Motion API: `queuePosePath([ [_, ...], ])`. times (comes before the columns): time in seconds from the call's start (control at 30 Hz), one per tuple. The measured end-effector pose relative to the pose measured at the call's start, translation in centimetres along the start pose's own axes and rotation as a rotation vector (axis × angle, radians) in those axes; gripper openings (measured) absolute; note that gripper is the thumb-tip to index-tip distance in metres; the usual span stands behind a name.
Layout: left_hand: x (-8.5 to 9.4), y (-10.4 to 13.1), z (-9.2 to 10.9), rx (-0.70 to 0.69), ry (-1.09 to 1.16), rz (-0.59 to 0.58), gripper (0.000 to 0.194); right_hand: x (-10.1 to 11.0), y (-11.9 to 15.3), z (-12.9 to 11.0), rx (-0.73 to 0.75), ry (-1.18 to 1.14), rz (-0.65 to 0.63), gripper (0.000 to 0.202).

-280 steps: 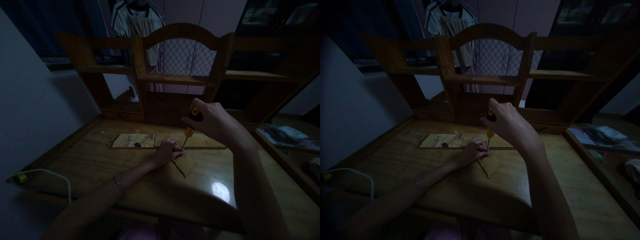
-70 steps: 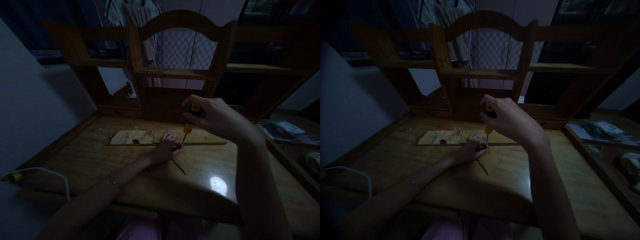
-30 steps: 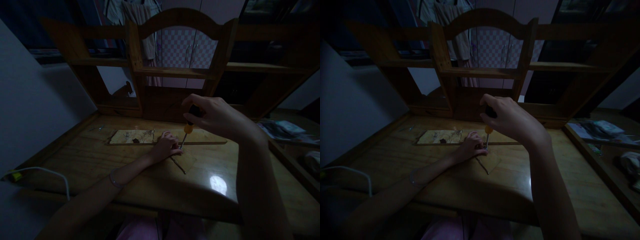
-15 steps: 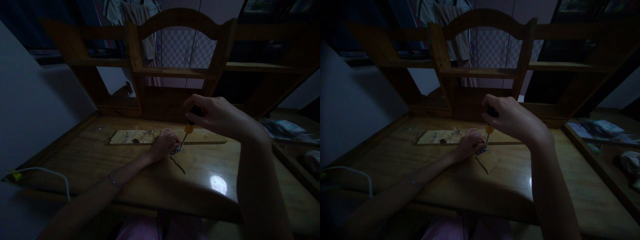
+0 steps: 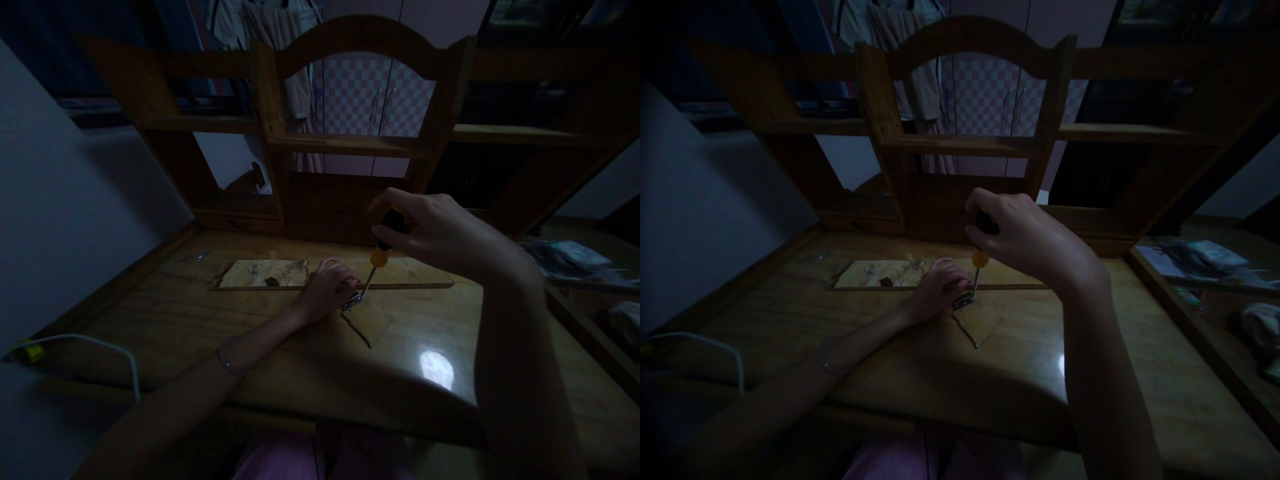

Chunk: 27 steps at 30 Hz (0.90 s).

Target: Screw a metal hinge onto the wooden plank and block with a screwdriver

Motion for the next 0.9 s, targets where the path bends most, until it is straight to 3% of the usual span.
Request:
queuePosePath([
  [0.33,-2.2,0.2,1.0,-0.071,0.078,-0.133,0.017,-0.2,0.0,-0.1,0.013,-0.031,-0.028,0.024],
  [0.57,-2.4,0.0,-0.1,-0.036,0.127,-0.102,0.015,-0.2,0.1,-0.7,-0.022,-0.017,-0.04,0.038],
  [0.67,-2.5,0.0,0.3,-0.06,0.13,-0.106,0.013,0.0,-0.1,-0.7,-0.059,0.057,0.014,0.029],
  [0.77,-2.5,0.0,0.6,-0.058,0.129,-0.114,0.009,0.0,-0.2,-1.4,0.015,0.042,0.038,0.024],
  [0.9,-2.2,-0.1,0.7,-0.036,0.104,-0.112,0.01,-0.2,-0.2,-2.0,0.082,-0.01,0.016,0.042],
])
Point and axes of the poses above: each hand's wrist, its own y-axis away from the middle knuckle, its own x-axis out of the back of the hand, z = x × y, the point moved 10 cm from there along -y, towards the middle knuckle, and after that the axes turned 2 degrees about -z, right-handed, at the moved point
